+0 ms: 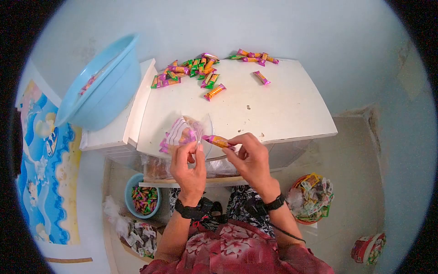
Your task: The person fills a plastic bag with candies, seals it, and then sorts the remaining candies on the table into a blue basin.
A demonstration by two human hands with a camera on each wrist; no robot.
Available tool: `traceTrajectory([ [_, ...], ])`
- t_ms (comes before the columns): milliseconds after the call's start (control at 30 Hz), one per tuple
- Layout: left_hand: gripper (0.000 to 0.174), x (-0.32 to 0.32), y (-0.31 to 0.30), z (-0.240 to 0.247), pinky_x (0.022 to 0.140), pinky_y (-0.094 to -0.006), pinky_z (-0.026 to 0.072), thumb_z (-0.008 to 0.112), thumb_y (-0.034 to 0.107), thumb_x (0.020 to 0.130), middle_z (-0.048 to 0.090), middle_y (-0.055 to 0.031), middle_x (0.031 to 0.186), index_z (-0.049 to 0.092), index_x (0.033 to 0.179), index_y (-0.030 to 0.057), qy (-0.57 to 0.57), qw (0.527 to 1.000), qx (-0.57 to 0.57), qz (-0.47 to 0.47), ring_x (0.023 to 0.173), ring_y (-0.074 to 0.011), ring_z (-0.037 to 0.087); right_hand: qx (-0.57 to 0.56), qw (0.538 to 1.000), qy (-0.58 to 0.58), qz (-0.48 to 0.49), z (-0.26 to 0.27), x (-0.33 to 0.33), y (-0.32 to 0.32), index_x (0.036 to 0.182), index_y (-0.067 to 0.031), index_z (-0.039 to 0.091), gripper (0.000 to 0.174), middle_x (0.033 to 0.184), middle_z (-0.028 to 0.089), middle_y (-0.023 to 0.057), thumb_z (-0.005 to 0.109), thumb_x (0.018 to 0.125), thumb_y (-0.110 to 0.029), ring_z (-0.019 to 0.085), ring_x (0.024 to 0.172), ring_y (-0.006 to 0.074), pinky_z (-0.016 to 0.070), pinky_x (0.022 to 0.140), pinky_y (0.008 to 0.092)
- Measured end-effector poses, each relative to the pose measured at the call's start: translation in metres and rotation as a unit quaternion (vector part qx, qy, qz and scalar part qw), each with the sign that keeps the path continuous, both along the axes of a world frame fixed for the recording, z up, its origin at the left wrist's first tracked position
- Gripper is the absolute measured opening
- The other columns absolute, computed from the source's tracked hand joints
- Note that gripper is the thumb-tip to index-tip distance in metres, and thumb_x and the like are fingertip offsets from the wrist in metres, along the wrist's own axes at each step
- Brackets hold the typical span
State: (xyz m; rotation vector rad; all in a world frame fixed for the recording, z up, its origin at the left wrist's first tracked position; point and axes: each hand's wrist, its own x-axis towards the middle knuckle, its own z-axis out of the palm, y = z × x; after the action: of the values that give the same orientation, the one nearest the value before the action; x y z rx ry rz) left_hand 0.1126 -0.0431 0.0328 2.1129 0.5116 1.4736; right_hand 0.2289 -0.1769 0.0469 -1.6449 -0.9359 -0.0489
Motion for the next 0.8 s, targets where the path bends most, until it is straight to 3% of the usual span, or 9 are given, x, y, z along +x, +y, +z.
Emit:
traceTrajectory([
  [167,0.014,0.0,-0.005,0.005,0.059,-0.0324,0.0447,0.077,0.003,0.092,0.063,-0.0052,0.084,0.071,0.105,0.0046,-0.011,0.999,-0.041,-0.012,0.065,-0.0171,0.053,-0.017,0.997,-0.066,-0.028,-0.002,-0.003,0.04,0.1,-0.0052,0.069,0.022,0.09,0.07,0.0092,0.084,0.085,-0.009,0.06,0.056,0.0171,0.0481,0.052,0.0315],
  [267,0.014,0.0,-0.005,0.003,0.058,-0.0323,0.0448,0.077,0.003,0.093,0.064,-0.006,0.085,0.071,0.106,0.0042,-0.014,0.999,-0.038,-0.019,0.065,-0.0171,0.054,-0.012,0.997,-0.073,-0.02,-0.01,0.002,0.062,0.1,-0.0061,0.069,0.021,0.09,0.071,0.0087,0.084,0.085,-0.01,0.062,0.058,0.018,0.0487,0.053,0.0326],
  [300,0.015,0.0,-0.005,0.002,0.058,-0.0323,0.0448,0.077,0.004,0.093,0.064,-0.0062,0.085,0.071,0.106,0.0041,-0.015,0.999,-0.035,-0.021,0.064,-0.017,0.054,-0.021,0.996,-0.076,-0.029,-0.009,0.001,0.067,0.099,-0.0063,0.068,0.02,0.091,0.071,0.0113,0.081,0.084,-0.007,0.067,0.063,0.0254,0.0505,0.055,0.0363],
  [500,0.015,-0.001,-0.004,-0.003,0.057,-0.0313,0.0463,0.076,0.002,0.093,0.065,-0.0075,0.087,0.072,0.107,0.0038,-0.018,0.999,-0.029,-0.035,0.065,-0.0176,0.058,-0.039,0.99,-0.117,-0.074,-0.026,-0.001,0.091,0.1,-0.0051,0.065,0.025,0.095,0.07,0.0158,0.075,0.077,-0.001,0.069,0.078,0.041,0.0537,0.064,0.0444],
  [600,0.014,-0.003,-0.003,-0.005,0.057,-0.0315,0.0469,0.076,0.001,0.093,0.065,-0.0079,0.088,0.072,0.107,0.0036,-0.017,0.999,-0.028,-0.036,0.065,-0.0181,0.059,-0.063,0.993,-0.102,-0.005,-0.034,0.004,0.094,0.116,-0.004,0.071,0.036,0.097,0.072,0.014,0.075,0.08,-0.004,0.068,0.074,0.0241,0.0541,0.066,0.0339],
  [700,0.013,-0.002,-0.001,-0.007,0.057,-0.0318,0.0467,0.075,0.001,0.094,0.065,-0.008,0.088,0.072,0.107,0.0031,-0.022,0.999,-0.022,-0.034,0.065,-0.0182,0.058,-0.054,0.988,-0.142,0.04,-0.019,-0.003,0.096,0.125,-0.0045,0.071,0.042,0.117,0.074,0.016,0.072,0.082,-0.005,0.074,0.088,0.0266,0.0571,0.075,0.0342],
  [800,0.014,-0.004,0.0,-0.009,0.058,-0.0325,0.0468,0.075,0.002,0.094,0.065,-0.008,0.089,0.071,0.108,0.0032,-0.006,0.999,-0.031,-0.037,0.065,-0.0184,0.057,-0.103,0.984,-0.135,0.044,-0.021,-0.001,0.093,0.125,-0.0037,0.072,0.04,0.128,0.072,0.0158,0.071,0.086,-0.002,0.075,0.094,0.0262,0.0575,0.077,0.0314],
])
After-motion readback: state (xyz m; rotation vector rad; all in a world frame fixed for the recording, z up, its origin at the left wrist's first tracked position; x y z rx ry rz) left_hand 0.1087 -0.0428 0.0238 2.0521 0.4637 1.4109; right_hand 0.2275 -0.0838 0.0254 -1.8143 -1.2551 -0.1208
